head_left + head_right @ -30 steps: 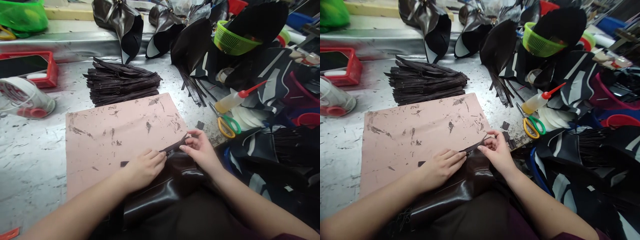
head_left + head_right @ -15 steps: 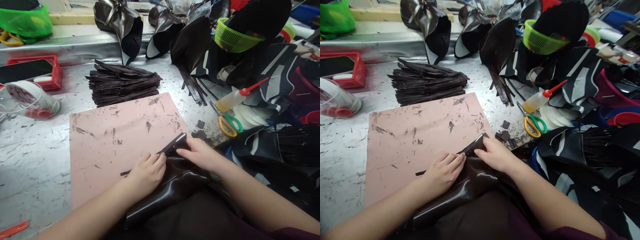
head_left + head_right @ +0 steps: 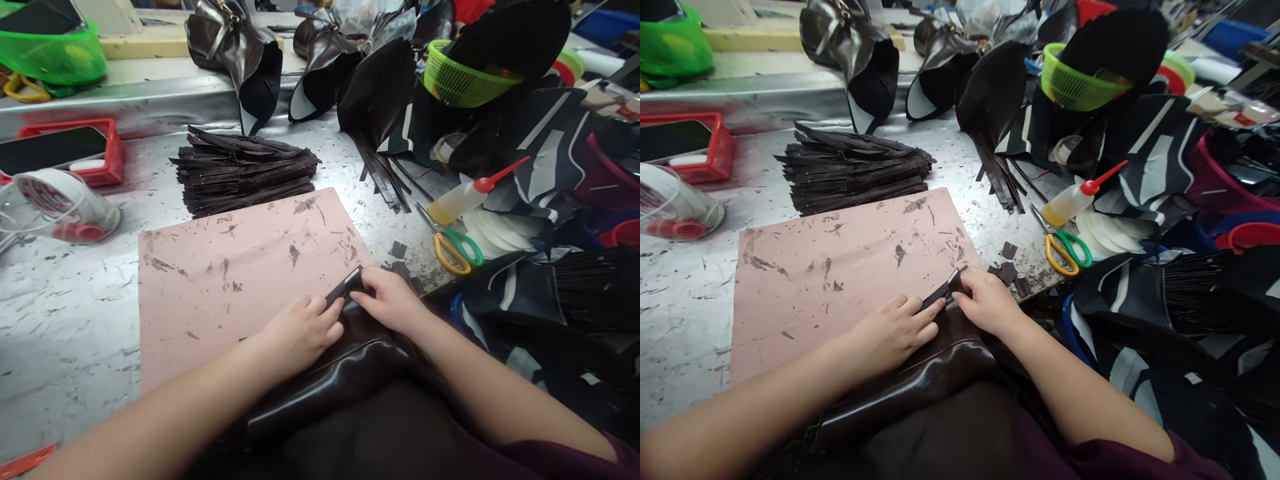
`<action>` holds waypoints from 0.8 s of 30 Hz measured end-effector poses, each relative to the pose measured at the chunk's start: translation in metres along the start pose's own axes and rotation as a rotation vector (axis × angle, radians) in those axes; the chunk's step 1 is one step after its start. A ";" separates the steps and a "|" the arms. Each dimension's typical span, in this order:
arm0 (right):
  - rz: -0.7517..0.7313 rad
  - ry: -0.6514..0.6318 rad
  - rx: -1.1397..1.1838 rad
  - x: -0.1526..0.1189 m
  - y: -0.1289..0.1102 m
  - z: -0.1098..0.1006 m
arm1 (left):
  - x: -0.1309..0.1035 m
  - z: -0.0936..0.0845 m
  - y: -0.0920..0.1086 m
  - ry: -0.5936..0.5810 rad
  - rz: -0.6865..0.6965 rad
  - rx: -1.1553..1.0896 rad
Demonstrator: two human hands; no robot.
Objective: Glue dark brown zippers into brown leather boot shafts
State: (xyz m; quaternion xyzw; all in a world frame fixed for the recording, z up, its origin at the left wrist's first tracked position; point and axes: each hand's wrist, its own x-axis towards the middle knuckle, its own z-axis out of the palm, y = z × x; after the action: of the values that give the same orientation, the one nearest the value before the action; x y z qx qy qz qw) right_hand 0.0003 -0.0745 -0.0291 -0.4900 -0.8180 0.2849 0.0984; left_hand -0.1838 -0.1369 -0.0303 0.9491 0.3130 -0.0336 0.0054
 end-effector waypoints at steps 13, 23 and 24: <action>0.131 -0.062 -0.145 0.005 0.006 -0.006 | 0.021 0.014 -0.006 0.194 -0.084 -0.060; -0.107 0.259 0.178 -0.014 0.011 0.002 | 0.042 -0.026 -0.042 0.018 -0.662 -1.177; -0.135 0.300 0.237 -0.016 0.011 0.000 | 0.044 -0.027 -0.041 0.081 -0.736 -1.276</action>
State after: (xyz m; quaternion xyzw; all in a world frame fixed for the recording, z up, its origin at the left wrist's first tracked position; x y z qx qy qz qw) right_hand 0.0164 -0.0842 -0.0337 -0.4562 -0.7857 0.2957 0.2952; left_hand -0.1709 -0.0768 -0.0060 0.5953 0.5699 0.1906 0.5334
